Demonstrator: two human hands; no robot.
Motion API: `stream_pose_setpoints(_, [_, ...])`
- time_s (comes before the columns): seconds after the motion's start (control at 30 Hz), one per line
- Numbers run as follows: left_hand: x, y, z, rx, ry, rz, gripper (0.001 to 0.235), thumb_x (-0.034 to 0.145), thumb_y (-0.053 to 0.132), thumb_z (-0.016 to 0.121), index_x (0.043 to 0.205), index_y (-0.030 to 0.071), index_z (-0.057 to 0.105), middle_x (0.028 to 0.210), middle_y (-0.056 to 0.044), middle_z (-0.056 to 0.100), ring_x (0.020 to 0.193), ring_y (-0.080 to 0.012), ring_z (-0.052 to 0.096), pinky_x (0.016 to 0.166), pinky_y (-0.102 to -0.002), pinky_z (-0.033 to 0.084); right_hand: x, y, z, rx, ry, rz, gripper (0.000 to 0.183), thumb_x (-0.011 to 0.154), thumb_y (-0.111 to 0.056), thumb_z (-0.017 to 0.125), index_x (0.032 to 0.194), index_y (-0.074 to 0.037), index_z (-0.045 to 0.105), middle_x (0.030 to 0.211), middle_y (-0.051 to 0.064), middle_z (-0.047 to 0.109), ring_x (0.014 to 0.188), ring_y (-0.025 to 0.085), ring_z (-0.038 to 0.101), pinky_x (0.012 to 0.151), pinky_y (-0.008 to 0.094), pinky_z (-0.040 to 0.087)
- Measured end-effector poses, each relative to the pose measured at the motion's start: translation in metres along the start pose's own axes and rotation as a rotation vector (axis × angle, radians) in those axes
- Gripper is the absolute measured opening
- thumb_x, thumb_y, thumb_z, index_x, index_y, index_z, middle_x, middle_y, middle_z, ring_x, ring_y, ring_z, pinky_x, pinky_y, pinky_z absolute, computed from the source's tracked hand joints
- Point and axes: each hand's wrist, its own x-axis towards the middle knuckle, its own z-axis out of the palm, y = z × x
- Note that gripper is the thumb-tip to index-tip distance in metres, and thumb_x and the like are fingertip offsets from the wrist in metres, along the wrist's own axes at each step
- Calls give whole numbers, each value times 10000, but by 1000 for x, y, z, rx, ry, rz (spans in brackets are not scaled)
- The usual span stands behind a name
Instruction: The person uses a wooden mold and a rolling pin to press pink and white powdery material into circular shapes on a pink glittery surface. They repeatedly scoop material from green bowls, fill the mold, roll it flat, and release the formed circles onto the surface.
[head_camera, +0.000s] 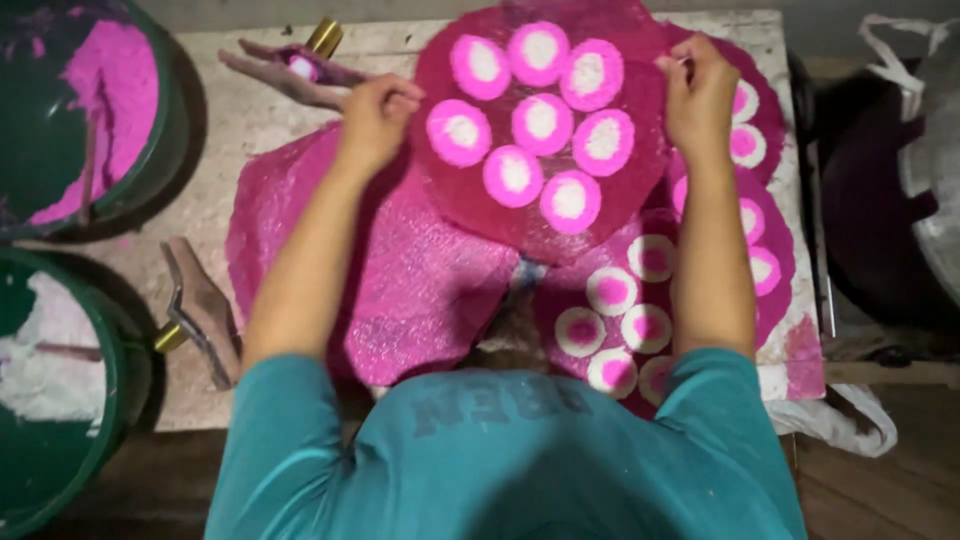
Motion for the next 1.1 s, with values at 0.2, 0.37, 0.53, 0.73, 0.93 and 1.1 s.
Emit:
stream_pose_setpoints(0.2, [67, -73, 125, 3, 27, -80, 200, 903, -35, 544, 930, 23, 733, 863, -111, 764, 800, -197, 745, 743, -312, 590, -7, 99, 14, -179, 56, 44, 91, 996, -32, 765, 1008, 17, 689, 838, 185, 678, 712, 315, 653, 648, 434, 503])
stream_pose_setpoints(0.37, [60, -75, 121, 156, 138, -79, 227, 809, 33, 734, 1035, 46, 715, 1035, -200, 638, 838, -299, 693, 750, -404, 571, -31, 118, 34, -315, 128, 245, 353, 903, -8, 711, 1244, 20, 626, 1068, 219, 624, 848, 334, 657, 736, 422, 531])
stream_pose_setpoints(0.53, [-37, -27, 5, 261, 188, 106, 258, 870, 56, 787, 1114, 51, 700, 1166, -182, 675, 1149, -374, 622, 1034, -447, 492, -65, 15, 63, -106, -128, 253, 333, 979, -100, 716, 1292, -46, 618, 1232, 176, 620, 946, 338, 662, 846, 418, 548])
stream_pose_setpoints(0.73, [-236, 12, -119, 756, 528, -172, 384, 843, 74, 798, 1205, 47, 672, 1232, -207, 607, 1180, -429, 559, 1063, -503, 396, -148, -154, 128, 69, -705, -301, 506, 977, -367, 747, 1408, -148, 598, 1444, 119, 576, 1361, 370, 556, 1141, 495, 450])
stream_pose_setpoints(0.93, [-364, -13, -114, 455, 636, -594, 459, 989, 199, 806, 1369, 57, 591, 1240, -146, 604, 1151, -320, 594, 1032, -423, 505, -179, -230, 178, -229, -968, -432, 858, 836, -595, 723, 1567, -273, 411, 1673, 156, 220, 1541, 406, 146, 1180, 699, 123])
stream_pose_setpoints(1.1, [-388, -26, -78, -18, 472, -460, 669, 943, 88, 748, 1523, 15, 422, 1436, -186, 529, 1159, -261, 648, 977, -366, 579, -205, -259, 191, -246, -1049, -401, 900, 860, -591, 708, 1617, -287, 329, 1702, 169, 135, 1557, 438, 111, 1177, 711, 108])
